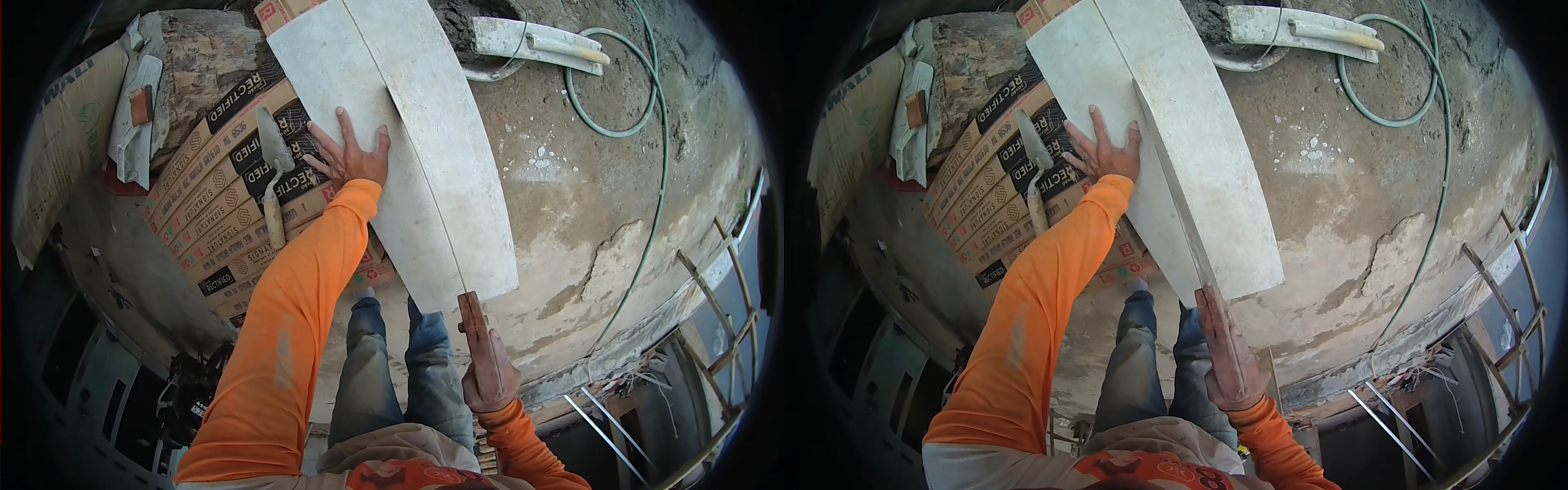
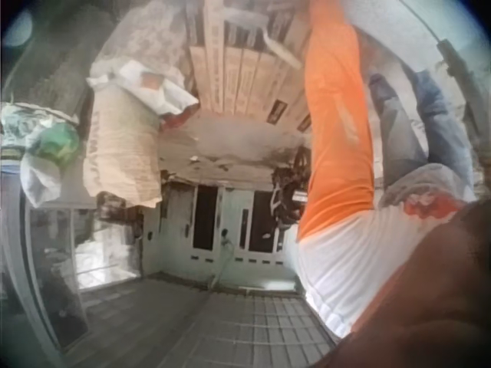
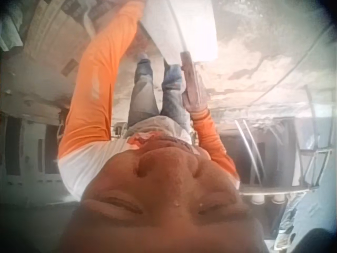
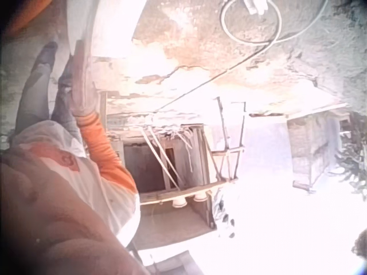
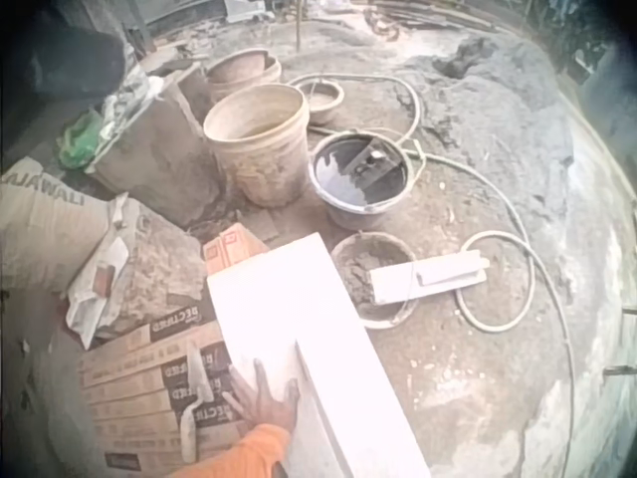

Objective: The person saws a tile by hand while holding it steady on a stack of boxes.

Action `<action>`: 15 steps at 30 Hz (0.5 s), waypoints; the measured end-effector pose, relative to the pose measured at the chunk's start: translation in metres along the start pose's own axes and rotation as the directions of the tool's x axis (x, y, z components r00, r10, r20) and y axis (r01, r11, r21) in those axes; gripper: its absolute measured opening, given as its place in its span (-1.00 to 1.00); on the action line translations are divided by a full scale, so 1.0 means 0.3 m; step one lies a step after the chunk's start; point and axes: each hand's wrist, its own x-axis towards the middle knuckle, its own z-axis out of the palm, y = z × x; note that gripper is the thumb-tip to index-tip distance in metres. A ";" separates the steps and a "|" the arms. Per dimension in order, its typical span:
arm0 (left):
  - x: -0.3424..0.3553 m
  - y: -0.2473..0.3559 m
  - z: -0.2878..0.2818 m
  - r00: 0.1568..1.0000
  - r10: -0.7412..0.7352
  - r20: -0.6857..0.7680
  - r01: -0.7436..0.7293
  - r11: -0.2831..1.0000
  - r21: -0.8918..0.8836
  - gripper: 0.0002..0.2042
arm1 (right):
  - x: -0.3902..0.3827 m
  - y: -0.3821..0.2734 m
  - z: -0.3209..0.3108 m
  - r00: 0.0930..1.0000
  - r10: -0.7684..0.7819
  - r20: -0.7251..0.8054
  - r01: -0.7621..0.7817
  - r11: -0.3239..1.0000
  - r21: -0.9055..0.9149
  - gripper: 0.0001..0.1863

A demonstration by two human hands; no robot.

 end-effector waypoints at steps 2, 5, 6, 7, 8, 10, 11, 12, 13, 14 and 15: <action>0.030 -0.030 -0.020 1.000 -0.008 -0.013 0.008 1.000 0.018 -0.14 | 0.114 -0.004 0.041 0.929 -0.182 -0.324 0.186 0.982 -0.017 -0.19; -0.043 0.098 0.056 0.999 -0.014 0.052 0.019 0.994 -0.104 -0.15 | 0.437 0.120 0.088 0.847 -0.078 -0.525 0.200 0.963 0.179 -0.27; -0.051 0.095 0.067 0.997 -0.015 0.077 0.025 0.991 -0.131 -0.14 | 0.457 0.117 0.081 0.851 -0.096 -0.516 0.216 0.960 0.177 -0.27; -0.046 0.090 0.055 0.995 -0.026 0.101 0.044 0.983 -0.178 -0.14 | 0.462 0.097 0.086 0.837 -0.096 -0.538 0.224 0.958 0.177 -0.28; -0.040 0.060 0.037 0.994 -0.055 0.092 0.070 0.984 -0.166 -0.14 | 0.466 0.072 0.089 0.824 -0.105 -0.557 0.237 0.956 0.171 -0.29; 0.003 -0.030 0.006 1.000 0.008 0.021 -0.006 0.998 -0.065 -0.14 | 0.253 0.075 0.156 0.858 -0.213 -0.467 0.279 0.957 0.075 -0.30; 0.013 -0.075 -0.024 1.000 0.020 0.022 -0.020 1.000 -0.012 -0.14 | 0.149 0.046 0.146 0.950 -0.132 -0.284 0.157 0.985 0.068 -0.16; 0.012 -0.056 -0.031 1.000 -0.014 0.019 0.015 1.000 -0.023 -0.14 | 0.043 0.020 0.099 0.994 -0.011 -0.105 0.011 1.000 0.002 -0.02; 0.014 -0.015 -0.025 0.999 -0.001 0.040 0.003 0.999 -0.052 -0.15 | -0.034 0.026 0.084 0.993 0.039 -0.110 -0.047 0.996 -0.070 0.01; 0.008 -0.002 -0.032 0.998 0.015 0.065 -0.011 0.998 -0.064 -0.15 | -0.064 -0.003 0.075 0.990 0.091 -0.111 -0.105 0.987 -0.125 0.04; 0.011 0.014 -0.040 0.999 0.006 0.048 0.000 0.993 -0.118 -0.16 | -0.039 -0.008 0.066 0.992 0.083 -0.090 -0.095 0.986 -0.139 0.04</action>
